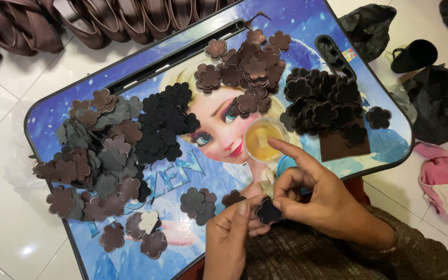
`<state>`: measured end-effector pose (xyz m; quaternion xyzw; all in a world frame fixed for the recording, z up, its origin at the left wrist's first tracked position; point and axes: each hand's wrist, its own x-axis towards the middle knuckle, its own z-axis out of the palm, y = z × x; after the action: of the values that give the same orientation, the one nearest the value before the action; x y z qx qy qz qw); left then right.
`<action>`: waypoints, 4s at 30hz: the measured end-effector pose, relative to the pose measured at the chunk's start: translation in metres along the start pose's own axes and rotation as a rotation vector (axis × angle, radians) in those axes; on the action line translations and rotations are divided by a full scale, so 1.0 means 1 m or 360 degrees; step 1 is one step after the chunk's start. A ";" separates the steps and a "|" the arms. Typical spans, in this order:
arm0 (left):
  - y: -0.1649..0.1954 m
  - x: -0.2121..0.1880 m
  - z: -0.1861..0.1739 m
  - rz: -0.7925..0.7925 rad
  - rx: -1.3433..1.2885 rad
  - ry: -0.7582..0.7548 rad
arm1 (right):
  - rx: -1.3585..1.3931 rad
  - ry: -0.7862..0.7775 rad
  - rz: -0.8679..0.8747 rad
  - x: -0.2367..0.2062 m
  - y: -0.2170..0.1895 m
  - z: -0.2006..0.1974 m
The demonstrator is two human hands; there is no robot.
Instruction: The person repeatedly picks up small flower-shaped craft pieces, dips a finger into a small container of yellow glue, and applies glue to the back of each piece. The person then places the glued pieces back onto the table among other similar pieces.
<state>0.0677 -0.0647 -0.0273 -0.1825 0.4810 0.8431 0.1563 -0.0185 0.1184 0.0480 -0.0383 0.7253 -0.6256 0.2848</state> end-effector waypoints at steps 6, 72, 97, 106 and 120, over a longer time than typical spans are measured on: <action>0.000 -0.001 0.007 -0.0053 -0.0053 0.0078 | -0.0052 0.0011 -0.0033 0.000 0.004 0.001; 0.004 0.000 0.019 0.0147 0.0028 0.0271 | 0.0398 0.0090 -0.0133 -0.003 0.012 -0.009; -0.007 0.001 0.023 0.0497 0.0862 0.0238 | 0.0172 0.0005 0.0060 -0.008 0.008 0.000; -0.012 0.003 0.000 0.0688 0.1024 0.0268 | -0.0333 0.0254 0.0049 -0.010 0.003 -0.023; 0.078 -0.016 -0.051 0.1305 0.1976 0.1245 | -0.1102 0.1054 -0.0979 0.023 -0.006 -0.060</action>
<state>0.0558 -0.1481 0.0150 -0.1532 0.9053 0.2914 -0.2684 -0.0675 0.1605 0.0484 -0.1407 0.8941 -0.3841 -0.1825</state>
